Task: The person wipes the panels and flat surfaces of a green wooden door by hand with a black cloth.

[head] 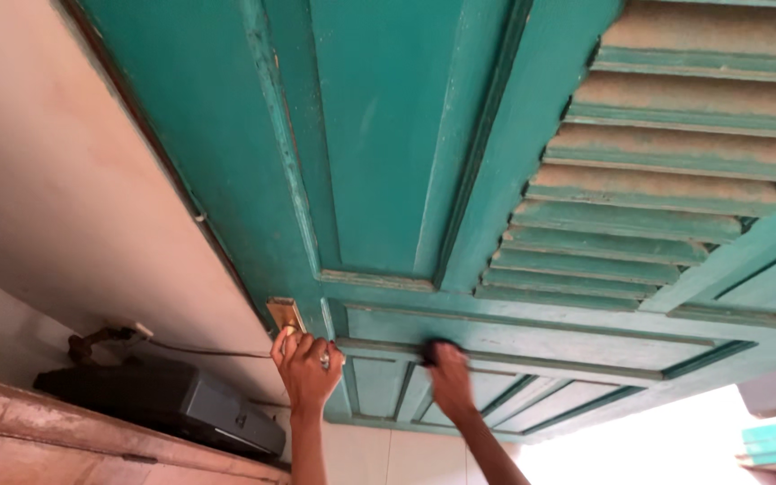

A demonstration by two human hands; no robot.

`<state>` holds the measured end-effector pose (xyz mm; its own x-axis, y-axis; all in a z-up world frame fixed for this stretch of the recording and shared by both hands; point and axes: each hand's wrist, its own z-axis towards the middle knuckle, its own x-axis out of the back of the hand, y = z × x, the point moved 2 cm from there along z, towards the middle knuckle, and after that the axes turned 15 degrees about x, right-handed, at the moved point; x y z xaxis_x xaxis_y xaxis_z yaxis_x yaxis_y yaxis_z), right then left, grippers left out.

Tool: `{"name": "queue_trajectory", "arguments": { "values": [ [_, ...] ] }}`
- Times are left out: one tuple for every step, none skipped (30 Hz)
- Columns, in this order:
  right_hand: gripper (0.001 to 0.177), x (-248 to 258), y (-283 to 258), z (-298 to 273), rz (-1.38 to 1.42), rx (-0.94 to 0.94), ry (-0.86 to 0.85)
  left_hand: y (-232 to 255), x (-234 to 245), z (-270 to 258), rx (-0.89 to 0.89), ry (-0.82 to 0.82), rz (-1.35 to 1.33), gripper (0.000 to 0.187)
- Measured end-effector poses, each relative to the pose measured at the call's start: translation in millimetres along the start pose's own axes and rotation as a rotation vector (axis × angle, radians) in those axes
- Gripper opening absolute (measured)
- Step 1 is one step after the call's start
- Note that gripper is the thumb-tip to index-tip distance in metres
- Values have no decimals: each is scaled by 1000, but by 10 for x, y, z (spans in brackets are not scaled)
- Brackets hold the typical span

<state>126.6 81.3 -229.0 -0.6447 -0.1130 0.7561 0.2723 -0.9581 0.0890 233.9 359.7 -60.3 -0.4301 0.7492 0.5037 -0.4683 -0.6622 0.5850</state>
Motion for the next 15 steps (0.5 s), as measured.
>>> {"name": "queue_trajectory", "arguments": {
  "values": [
    [31,139,71,-121,16,-110,-17,0,9,-15,-3,6,2,15],
    [30,276,216,-213,-2,-258,-102,10,-2,-19,6,-2,5,15],
    [30,379,330,-289,-25,-420,-230,12,-13,-17,15,-10,8,16],
    [29,484,439,-345,-62,-536,-270,14,-27,-16,11,-2,5,16],
    [28,585,547,-361,-109,-574,-180,8,-40,-13,12,15,0,16],
    [28,636,628,-350,-148,-582,-96,7,-57,-31,15,29,-5,16],
    [42,714,653,-302,-229,-352,366,10,-88,-43,13,34,-9,16],
    [42,629,656,-235,-229,-352,369,-1,-103,-55,25,44,6,16],
    [38,488,600,-140,-232,-325,405,-8,-121,-65,37,53,20,17],
    [33,333,524,-38,-233,-299,441,-16,-132,-78,34,57,21,17],
    [48,142,437,52,-147,-423,338,-19,-141,-91,30,64,21,17],
    [64,-38,348,132,-60,-545,236,-17,-159,-80,24,74,21,18],
    [56,-141,212,197,-69,-314,219,-16,-184,-60,20,80,22,18],
    [48,-190,48,166,-76,-88,197,-24,-185,-71,30,73,35,16],
    [48,-224,24,123,-72,-92,198,-26,-203,-74,41,67,48,15]
  ]
}}
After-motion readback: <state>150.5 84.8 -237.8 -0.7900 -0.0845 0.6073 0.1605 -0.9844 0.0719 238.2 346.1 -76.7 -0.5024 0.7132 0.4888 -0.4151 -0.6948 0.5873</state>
